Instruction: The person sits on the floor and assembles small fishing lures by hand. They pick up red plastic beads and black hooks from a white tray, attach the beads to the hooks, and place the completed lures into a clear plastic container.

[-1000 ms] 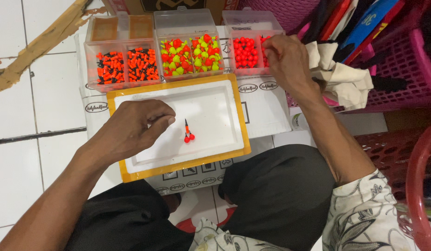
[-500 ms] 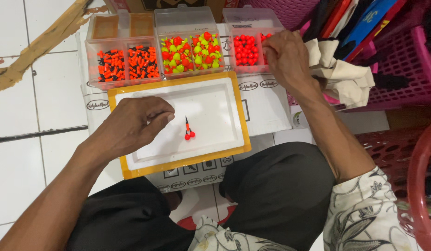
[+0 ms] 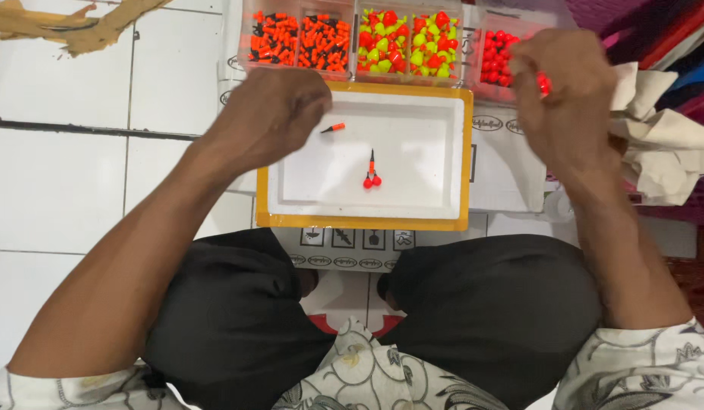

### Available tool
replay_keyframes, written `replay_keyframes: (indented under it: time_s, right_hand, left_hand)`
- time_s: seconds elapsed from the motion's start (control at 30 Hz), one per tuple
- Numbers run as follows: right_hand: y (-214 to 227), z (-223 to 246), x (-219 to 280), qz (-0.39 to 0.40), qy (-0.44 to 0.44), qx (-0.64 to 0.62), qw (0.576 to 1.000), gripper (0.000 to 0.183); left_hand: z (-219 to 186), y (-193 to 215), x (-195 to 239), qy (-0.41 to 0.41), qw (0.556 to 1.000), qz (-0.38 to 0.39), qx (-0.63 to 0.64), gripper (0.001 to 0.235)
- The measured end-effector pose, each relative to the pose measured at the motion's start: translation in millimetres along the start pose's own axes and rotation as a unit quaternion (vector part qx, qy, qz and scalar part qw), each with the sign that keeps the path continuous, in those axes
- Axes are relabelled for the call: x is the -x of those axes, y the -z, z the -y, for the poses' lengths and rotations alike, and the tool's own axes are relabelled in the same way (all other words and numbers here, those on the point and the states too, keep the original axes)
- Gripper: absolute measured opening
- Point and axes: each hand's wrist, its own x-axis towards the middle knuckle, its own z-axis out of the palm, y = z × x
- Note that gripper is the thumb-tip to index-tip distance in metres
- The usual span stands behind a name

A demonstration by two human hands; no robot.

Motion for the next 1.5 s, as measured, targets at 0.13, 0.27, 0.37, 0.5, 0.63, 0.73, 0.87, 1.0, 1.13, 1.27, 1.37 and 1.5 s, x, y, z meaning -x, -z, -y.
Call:
replay_keyframes:
  time_s: [0.13,0.27,0.37,0.5,0.63,0.73,0.87,1.0,1.13,1.27,1.37,1.5]
  right_hand:
    - [-22.9,30.9,2.0,0.1,0.084,-0.01,0.991,0.019]
    - [-39.0,77.5,-3.9,0.207,0.186,-0.066,0.958,0.021]
    - [-57.9,89.8,3.3,0.238,0.198,-0.046,0.95,0.024]
    - [-70.3,88.9,2.0,0.225,0.24,-0.045,0.943,0.019]
    - [-80.4,77.1,2.9,0.219,0.191,-0.038,0.956,0.023]
    - [-76.3,75.6,-3.5,0.237,0.139,-0.038,0.961,0.029]
    - [-66.7,74.1,-10.5,0.298,0.075,-0.028,0.951,0.025]
    - [-62.4,71.7,-9.8,0.293,0.061,-0.039,0.954,0.023]
    - [-58.1,72.8,-11.5,0.337,0.044,-0.002,0.941,0.02]
    - [-59.4,71.2,-9.3,0.339,0.031,0.02,0.94,0.016]
    - [-65.5,67.2,-2.1,0.31,0.06,0.022,0.949,0.02]
    - [-65.8,71.5,-4.5,0.296,0.068,0.02,0.953,0.009]
  left_hand:
    - [5.3,3.7,2.9,-0.011,0.999,-0.045,-0.005,0.016]
    - [6.0,0.4,2.7,-0.019,0.999,-0.026,0.015,0.016]
    - [-1.3,-1.7,1.6,0.01,1.0,0.002,0.004,0.019]
    - [-9.4,-1.7,-1.4,0.015,1.0,0.02,-0.004,0.018]
    - [-15.2,0.3,-2.2,0.035,0.999,0.039,-0.016,0.021]
    - [-14.6,0.7,-2.3,0.037,0.998,0.039,-0.014,0.021]
    - [-9.9,-1.4,-3.2,0.029,0.999,0.036,-0.025,0.02]
    - [-16.5,2.0,-0.8,0.042,0.998,0.048,0.006,0.022]
    - [-8.1,-5.4,-1.2,0.018,0.998,0.054,-0.017,0.018]
    - [-1.9,-16.1,-4.8,0.004,0.997,0.069,-0.031,0.017]
    - [-5.4,-22.6,-7.5,0.006,0.995,0.087,-0.052,0.02]
    - [-10.6,-30.4,-11.9,0.02,0.993,0.105,-0.048,0.024]
